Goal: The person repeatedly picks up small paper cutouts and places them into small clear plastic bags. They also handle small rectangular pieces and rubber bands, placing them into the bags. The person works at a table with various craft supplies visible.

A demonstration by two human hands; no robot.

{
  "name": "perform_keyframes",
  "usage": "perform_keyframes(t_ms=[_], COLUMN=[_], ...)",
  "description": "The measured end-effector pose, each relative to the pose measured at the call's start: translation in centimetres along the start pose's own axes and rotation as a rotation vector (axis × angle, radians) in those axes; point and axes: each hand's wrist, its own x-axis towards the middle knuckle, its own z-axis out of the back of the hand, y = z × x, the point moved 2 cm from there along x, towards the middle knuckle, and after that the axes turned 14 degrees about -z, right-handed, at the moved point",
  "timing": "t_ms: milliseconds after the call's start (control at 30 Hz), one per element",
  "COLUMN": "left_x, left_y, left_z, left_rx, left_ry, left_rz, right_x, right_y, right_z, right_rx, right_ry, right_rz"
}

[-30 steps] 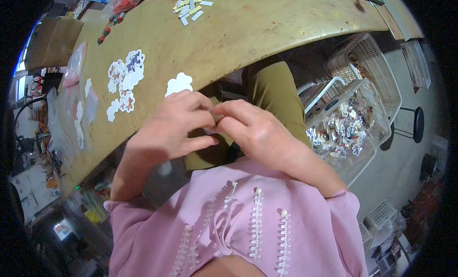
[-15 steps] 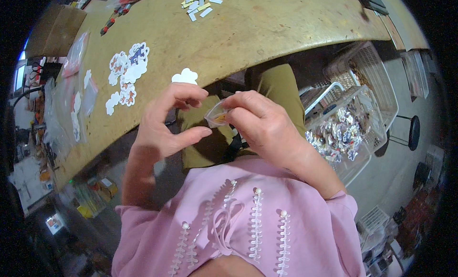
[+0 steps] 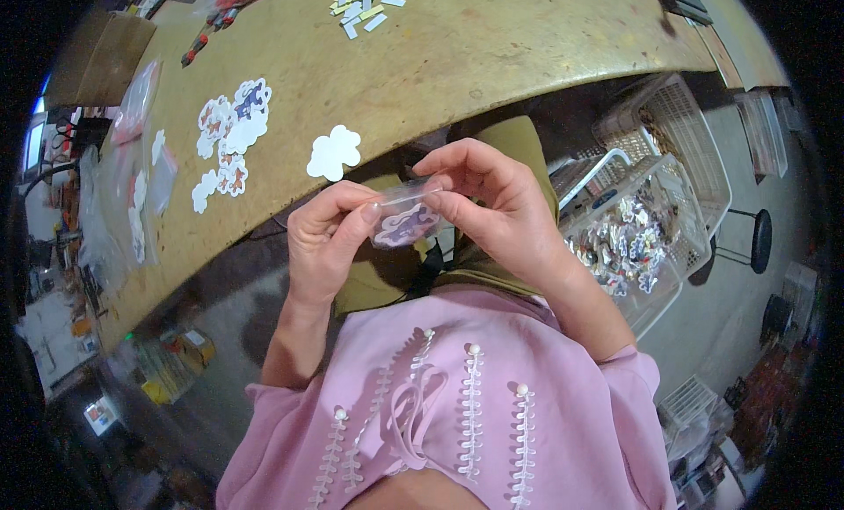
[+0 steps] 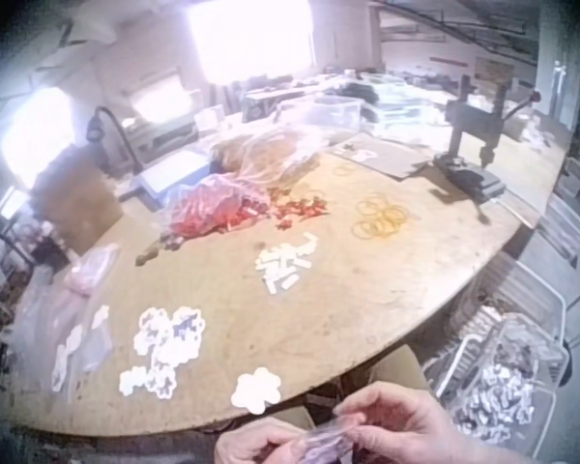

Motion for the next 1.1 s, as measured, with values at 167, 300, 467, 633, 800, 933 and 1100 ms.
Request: perform_keyframes(t_ms=[167, 300, 467, 633, 800, 933, 1100], left_x=[-0.4, -0.4, 1.0, 0.1, 0.1, -0.2, -1.4], left_y=[0.4, 0.7, 0.1, 1.0, 0.3, 0.1, -0.9], left_z=[0.0, -0.3, -2.1, -1.8, -2.2, -1.9, -0.7], left_rx=[-0.043, 0.131, 0.59, 0.401, 0.476, 0.514, 0.527], left_ry=[-0.016, -0.012, 0.029, 0.066, 0.058, 0.079, 0.144], left_rz=[-0.02, -0.003, -0.231, -0.094, -0.198, -0.218, -0.257], right_x=[0.4, 0.2, -0.4, -0.9, -1.2, -1.5, -2.3], right_y=[-1.1, -0.7, -0.6, -0.6, -0.4, -1.1, -1.4], right_z=[0.8, 0.3, -1.6, -2.1, -1.6, -1.4, 1.8], right_rx=[0.126, -0.006, -0.459, -0.603, -0.519, -0.356, -0.122], right_ry=[0.029, -0.058, -0.257, -0.278, -0.225, -0.122, -0.095], right_rz=[-0.105, -0.078, 0.197, 0.288, 0.212, 0.081, -0.044])
